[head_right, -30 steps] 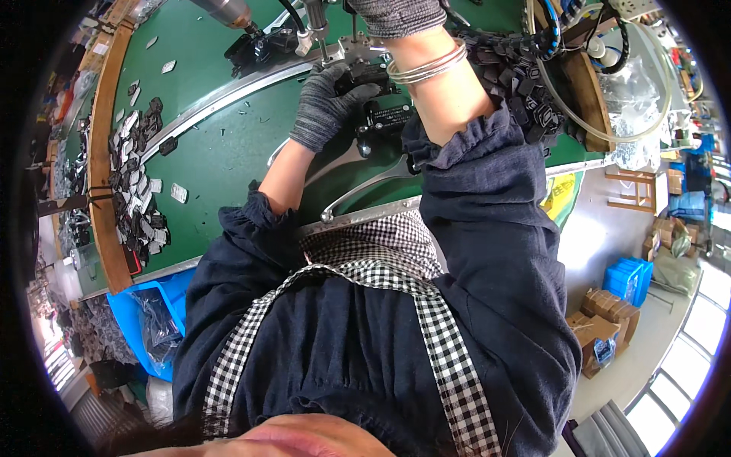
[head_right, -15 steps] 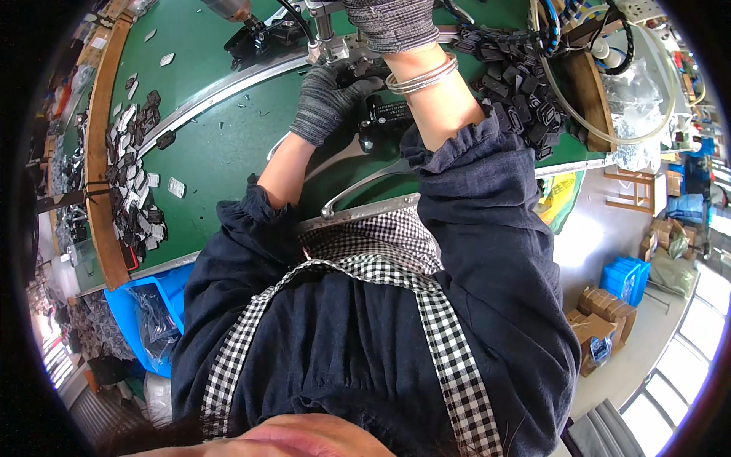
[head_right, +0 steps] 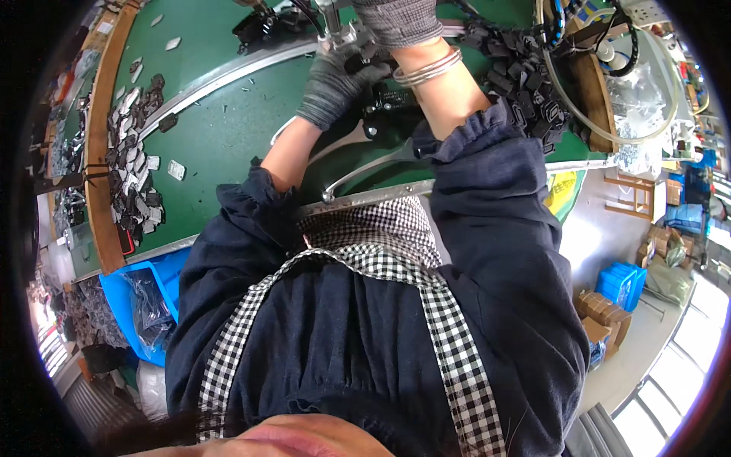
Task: The person assembles brake lever units by fitting covers onto the reservoirs and securing them with screws using a pneumatic screwdriver.
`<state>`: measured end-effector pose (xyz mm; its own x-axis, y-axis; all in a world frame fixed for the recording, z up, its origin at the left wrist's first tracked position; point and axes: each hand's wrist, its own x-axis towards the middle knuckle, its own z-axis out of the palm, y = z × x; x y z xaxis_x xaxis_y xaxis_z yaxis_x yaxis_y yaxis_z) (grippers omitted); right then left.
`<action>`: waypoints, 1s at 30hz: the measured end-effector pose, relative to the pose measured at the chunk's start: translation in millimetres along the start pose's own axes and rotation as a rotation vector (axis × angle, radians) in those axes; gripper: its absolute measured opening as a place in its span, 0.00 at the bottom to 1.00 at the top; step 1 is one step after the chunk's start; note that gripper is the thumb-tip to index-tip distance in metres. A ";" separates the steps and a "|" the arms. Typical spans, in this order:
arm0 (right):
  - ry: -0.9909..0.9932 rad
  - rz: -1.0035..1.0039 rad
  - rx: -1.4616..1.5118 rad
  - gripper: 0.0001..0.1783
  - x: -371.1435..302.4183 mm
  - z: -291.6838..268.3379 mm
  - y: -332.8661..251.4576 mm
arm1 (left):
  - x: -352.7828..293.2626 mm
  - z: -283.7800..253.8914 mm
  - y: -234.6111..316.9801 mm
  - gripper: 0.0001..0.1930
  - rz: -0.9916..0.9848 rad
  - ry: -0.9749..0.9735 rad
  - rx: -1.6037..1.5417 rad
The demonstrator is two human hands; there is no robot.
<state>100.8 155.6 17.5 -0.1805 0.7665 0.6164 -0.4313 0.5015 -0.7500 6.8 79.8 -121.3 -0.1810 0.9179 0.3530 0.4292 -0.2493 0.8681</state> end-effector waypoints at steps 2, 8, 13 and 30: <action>0.000 -0.014 0.012 0.20 3.3 -2.3 -2.4 | 1.0 -1.0 4.3 0.31 -0.002 0.027 -0.189; 0.053 -0.047 -0.004 0.20 28.2 -28.8 -1.7 | -2.5 -5.4 15.5 0.22 0.002 -0.021 0.198; 0.095 -0.050 -0.061 0.20 48.8 -57.6 3.7 | -2.0 -4.0 13.6 0.21 -0.048 -0.033 0.070; -0.267 -0.664 -0.622 0.16 0.7 -3.5 -75.2 | -15.9 -23.6 19.4 0.20 -0.034 0.008 0.258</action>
<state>136.2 119.9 73.5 -0.2970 0.1692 0.9398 0.0156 0.9849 -0.1724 -2.9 53.1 -101.8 -0.2058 0.9217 0.3287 0.6340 -0.1302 0.7622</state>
